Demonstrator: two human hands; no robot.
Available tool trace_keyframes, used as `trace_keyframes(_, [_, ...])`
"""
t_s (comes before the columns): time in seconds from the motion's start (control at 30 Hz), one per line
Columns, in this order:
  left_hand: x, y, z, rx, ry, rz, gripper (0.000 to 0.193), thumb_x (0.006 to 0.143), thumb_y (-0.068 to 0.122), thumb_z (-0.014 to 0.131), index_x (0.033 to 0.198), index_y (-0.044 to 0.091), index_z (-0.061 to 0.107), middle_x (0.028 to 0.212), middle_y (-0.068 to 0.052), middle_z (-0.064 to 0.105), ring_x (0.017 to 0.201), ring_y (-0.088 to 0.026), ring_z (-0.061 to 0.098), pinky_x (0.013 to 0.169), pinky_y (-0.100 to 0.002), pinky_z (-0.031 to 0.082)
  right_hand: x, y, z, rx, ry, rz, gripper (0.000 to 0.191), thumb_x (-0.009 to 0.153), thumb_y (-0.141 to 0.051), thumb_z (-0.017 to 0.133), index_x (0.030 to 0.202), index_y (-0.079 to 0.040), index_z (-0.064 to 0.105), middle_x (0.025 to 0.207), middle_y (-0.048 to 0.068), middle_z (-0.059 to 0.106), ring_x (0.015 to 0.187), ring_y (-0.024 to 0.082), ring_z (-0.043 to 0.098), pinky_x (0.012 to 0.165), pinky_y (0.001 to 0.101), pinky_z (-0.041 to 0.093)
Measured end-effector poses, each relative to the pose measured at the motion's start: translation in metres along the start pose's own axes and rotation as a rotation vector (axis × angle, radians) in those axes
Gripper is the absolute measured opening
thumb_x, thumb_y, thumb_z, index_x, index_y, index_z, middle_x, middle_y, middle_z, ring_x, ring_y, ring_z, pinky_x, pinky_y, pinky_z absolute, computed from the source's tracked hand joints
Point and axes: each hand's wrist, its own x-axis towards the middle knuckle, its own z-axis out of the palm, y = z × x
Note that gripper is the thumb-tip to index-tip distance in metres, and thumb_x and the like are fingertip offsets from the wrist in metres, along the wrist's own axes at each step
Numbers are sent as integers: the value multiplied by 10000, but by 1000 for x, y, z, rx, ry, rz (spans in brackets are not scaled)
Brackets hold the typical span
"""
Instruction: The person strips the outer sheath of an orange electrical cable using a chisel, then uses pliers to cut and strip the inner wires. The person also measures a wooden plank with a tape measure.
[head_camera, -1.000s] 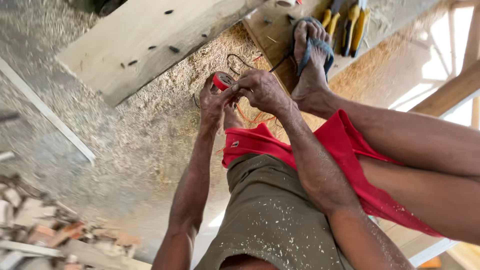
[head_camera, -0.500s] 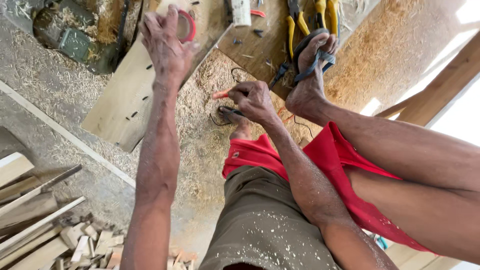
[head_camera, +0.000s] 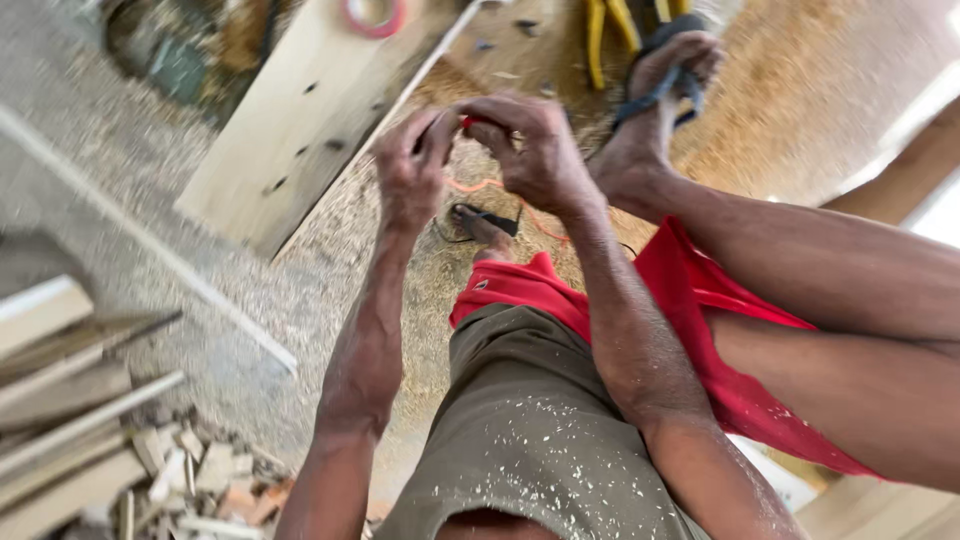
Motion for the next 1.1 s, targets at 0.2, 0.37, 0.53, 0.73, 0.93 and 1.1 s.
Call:
trace_keyframes(0.2, [-31,30,-19,-20,46,-46,459,1123,430,593,878,54,688,664,9,549,530,-88,439,434,-269,335,-10,-45,11,-267,0,-294,100,977,24,731,1075,1,729,937,123,726,851,255,700,758,374,553])
trace_keyframes(0.37, [-68,31,-43,-264,-56,9,392,1092,449,508,1085,93,671,629,44,546,495,-53,442,405,-244,323,-24,-59,7,-306,23,-358,54,1025,-4,719,1077,-16,717,973,116,726,832,241,709,715,356,559])
trace_keyframes(0.53, [-128,-23,-62,-210,-220,-9,411,1187,361,467,1066,50,707,806,-22,627,678,-92,531,612,-291,473,-44,-81,-52,-583,196,-254,78,1084,1,677,1025,-33,716,954,102,691,819,236,654,692,367,512])
trace_keyframes(0.73, [-189,-95,-49,-58,-301,-192,282,973,312,635,1112,98,756,985,15,759,710,-138,683,517,-314,556,-73,-117,-180,-488,749,-306,253,1167,12,497,1073,-26,728,838,36,669,726,120,617,669,256,501])
trace_keyframes(0.93, [-234,-140,-68,189,-122,-82,204,995,194,607,1152,77,665,901,-105,704,772,-224,673,641,-398,551,-102,-169,-238,-53,951,-169,228,1237,-96,541,1024,-85,622,801,-46,519,635,32,385,594,206,303])
trace_keyframes(1.1, [-286,-165,-117,325,155,-113,306,949,254,588,1198,94,664,945,-126,760,851,-272,752,763,-384,578,-103,-175,-273,-16,1024,-131,151,1118,-202,584,992,-200,666,636,-131,408,500,-17,274,461,195,181])
